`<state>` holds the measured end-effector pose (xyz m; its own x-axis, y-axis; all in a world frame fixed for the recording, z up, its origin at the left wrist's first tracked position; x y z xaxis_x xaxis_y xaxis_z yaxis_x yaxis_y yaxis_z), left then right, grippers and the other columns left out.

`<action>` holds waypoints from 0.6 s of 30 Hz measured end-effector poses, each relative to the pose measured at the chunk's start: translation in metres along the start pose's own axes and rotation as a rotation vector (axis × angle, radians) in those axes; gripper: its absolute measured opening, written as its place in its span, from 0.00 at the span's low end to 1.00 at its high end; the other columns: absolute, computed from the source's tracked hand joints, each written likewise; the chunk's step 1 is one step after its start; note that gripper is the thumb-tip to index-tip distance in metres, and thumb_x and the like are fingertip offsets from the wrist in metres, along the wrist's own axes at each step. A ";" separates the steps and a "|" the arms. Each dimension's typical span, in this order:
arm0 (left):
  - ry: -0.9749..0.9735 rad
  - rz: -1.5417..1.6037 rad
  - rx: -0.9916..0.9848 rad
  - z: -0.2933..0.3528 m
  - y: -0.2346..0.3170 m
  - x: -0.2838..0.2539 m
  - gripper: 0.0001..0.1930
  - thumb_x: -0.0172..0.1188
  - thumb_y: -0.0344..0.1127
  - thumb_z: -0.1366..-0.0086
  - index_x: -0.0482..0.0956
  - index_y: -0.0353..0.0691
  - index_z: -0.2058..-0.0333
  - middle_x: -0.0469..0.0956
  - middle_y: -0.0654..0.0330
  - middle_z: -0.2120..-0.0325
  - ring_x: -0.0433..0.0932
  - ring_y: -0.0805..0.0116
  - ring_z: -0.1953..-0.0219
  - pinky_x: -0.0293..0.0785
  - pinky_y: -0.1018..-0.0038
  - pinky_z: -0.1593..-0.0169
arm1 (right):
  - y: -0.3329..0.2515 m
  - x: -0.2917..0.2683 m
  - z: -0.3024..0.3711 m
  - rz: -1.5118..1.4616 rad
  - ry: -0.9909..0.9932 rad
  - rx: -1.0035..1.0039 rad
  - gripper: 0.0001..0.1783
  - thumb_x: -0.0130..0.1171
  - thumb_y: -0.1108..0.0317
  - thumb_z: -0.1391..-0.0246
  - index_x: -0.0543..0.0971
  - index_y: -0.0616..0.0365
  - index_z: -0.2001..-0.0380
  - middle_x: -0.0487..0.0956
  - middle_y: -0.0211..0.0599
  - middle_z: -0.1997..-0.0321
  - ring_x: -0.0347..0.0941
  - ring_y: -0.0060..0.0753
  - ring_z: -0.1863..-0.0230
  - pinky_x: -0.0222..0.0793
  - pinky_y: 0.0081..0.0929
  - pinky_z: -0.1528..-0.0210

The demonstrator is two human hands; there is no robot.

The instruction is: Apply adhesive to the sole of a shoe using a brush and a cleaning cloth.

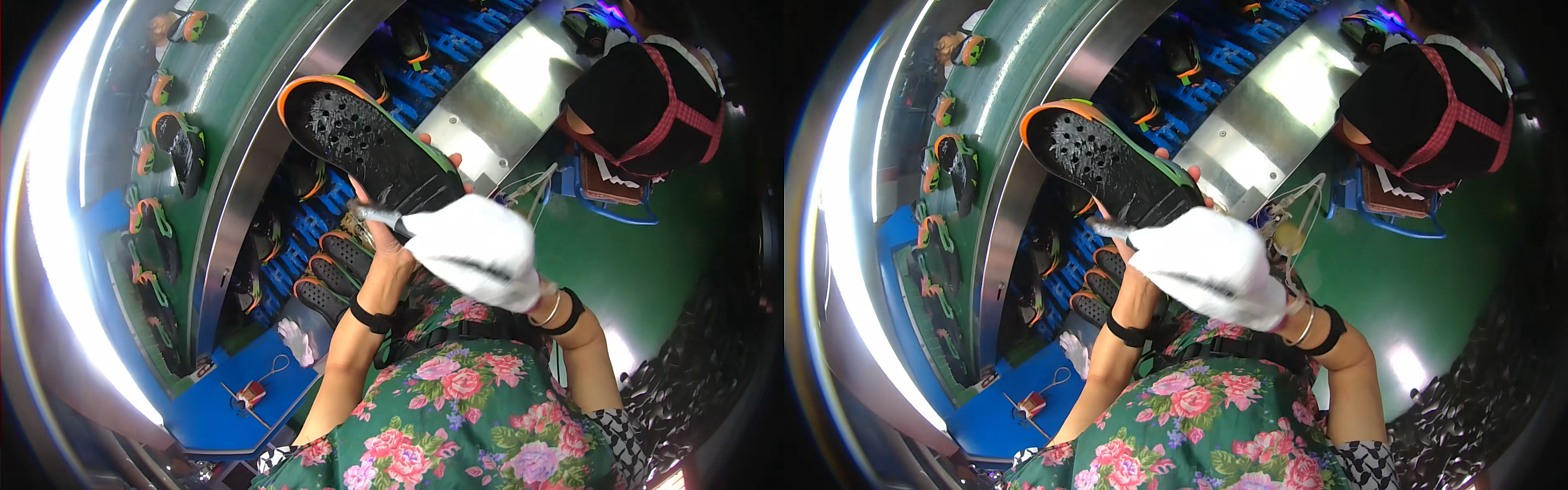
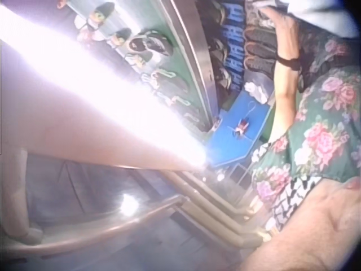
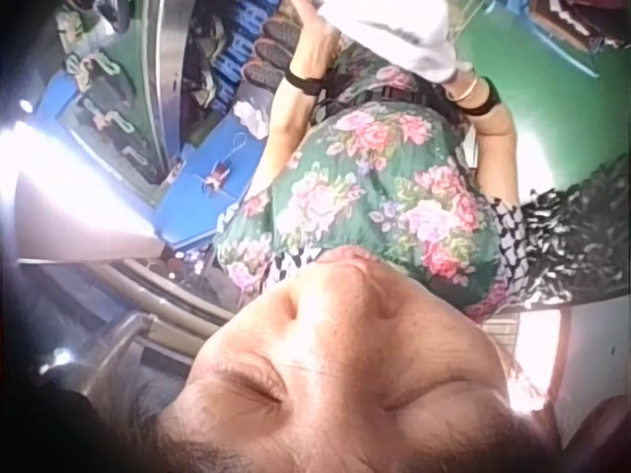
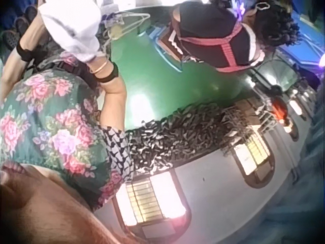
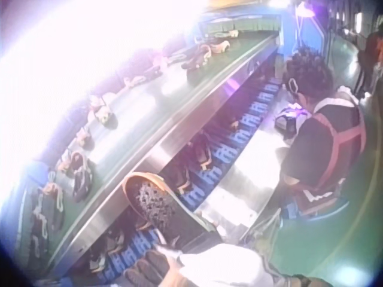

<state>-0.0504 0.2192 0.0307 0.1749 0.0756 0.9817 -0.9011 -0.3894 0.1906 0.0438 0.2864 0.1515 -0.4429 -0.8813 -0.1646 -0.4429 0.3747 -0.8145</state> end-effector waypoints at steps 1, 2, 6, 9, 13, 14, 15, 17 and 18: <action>0.124 0.198 0.092 -0.005 0.001 0.015 0.59 0.47 0.85 0.44 0.56 0.43 0.28 0.69 0.32 0.38 0.76 0.31 0.43 0.74 0.39 0.41 | 0.005 -0.006 0.000 0.021 0.020 -0.002 0.17 0.72 0.78 0.56 0.87 0.58 0.58 0.87 0.41 0.54 0.84 0.41 0.58 0.78 0.35 0.54; 0.111 0.237 0.120 -0.005 0.001 0.020 0.59 0.47 0.85 0.43 0.56 0.43 0.28 0.69 0.33 0.38 0.76 0.31 0.44 0.73 0.38 0.40 | 0.008 -0.011 0.000 0.042 0.040 -0.004 0.17 0.72 0.78 0.56 0.87 0.58 0.59 0.87 0.42 0.55 0.84 0.41 0.58 0.78 0.35 0.54; 0.096 0.224 0.089 -0.010 0.004 0.020 0.56 0.50 0.83 0.43 0.58 0.44 0.29 0.71 0.35 0.39 0.75 0.34 0.41 0.72 0.37 0.40 | -0.005 0.005 0.007 0.244 -0.032 -0.100 0.12 0.70 0.77 0.50 0.87 0.58 0.60 0.86 0.39 0.54 0.83 0.40 0.56 0.80 0.33 0.55; 0.133 0.144 0.089 -0.010 0.010 0.003 0.54 0.51 0.82 0.41 0.59 0.45 0.29 0.71 0.37 0.39 0.74 0.37 0.40 0.72 0.37 0.40 | 0.000 0.001 0.008 0.040 -0.003 -0.008 0.11 0.71 0.77 0.51 0.87 0.58 0.62 0.87 0.41 0.58 0.84 0.40 0.59 0.80 0.32 0.56; 0.119 -0.065 0.108 -0.007 0.013 0.001 0.52 0.50 0.80 0.39 0.59 0.44 0.30 0.73 0.44 0.40 0.72 0.38 0.38 0.74 0.34 0.43 | 0.005 -0.011 0.010 0.097 0.018 -0.016 0.13 0.72 0.77 0.53 0.87 0.57 0.61 0.87 0.42 0.58 0.84 0.40 0.60 0.79 0.34 0.57; 0.133 -0.076 0.120 -0.007 0.014 0.000 0.51 0.49 0.80 0.38 0.59 0.45 0.29 0.73 0.47 0.39 0.71 0.37 0.38 0.74 0.33 0.44 | -0.002 -0.007 0.011 0.180 -0.004 -0.073 0.14 0.72 0.75 0.52 0.87 0.55 0.58 0.87 0.39 0.56 0.84 0.40 0.58 0.80 0.34 0.56; 0.135 -0.077 0.117 -0.007 0.013 -0.002 0.51 0.49 0.80 0.38 0.59 0.45 0.29 0.73 0.47 0.39 0.71 0.37 0.38 0.74 0.33 0.44 | -0.010 0.002 0.017 0.225 -0.053 -0.150 0.16 0.72 0.75 0.52 0.87 0.53 0.57 0.87 0.37 0.55 0.83 0.39 0.59 0.79 0.34 0.57; 0.123 -0.008 0.220 -0.006 0.019 -0.007 0.49 0.47 0.78 0.36 0.60 0.45 0.30 0.71 0.53 0.38 0.72 0.38 0.38 0.75 0.31 0.44 | -0.006 -0.001 0.020 0.021 -0.059 -0.039 0.14 0.72 0.75 0.52 0.87 0.54 0.59 0.87 0.37 0.56 0.83 0.38 0.61 0.78 0.33 0.58; 0.127 -0.009 0.213 -0.006 0.019 -0.007 0.49 0.47 0.78 0.36 0.60 0.45 0.30 0.71 0.53 0.38 0.72 0.38 0.38 0.75 0.31 0.44 | -0.004 -0.005 0.016 -0.099 -0.064 0.011 0.13 0.72 0.75 0.52 0.88 0.55 0.60 0.87 0.37 0.57 0.83 0.38 0.62 0.78 0.32 0.59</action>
<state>-0.0716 0.2170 0.0277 0.1190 0.1893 0.9747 -0.7936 -0.5717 0.2079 0.0606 0.2850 0.1465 -0.3465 -0.9306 -0.1178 -0.4732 0.2819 -0.8347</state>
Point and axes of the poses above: each hand's wrist, its own z-axis away from the middle knuckle, its own x-axis out of the palm, y = z × x, the point moved 8 cm from there along -z, towards the middle knuckle
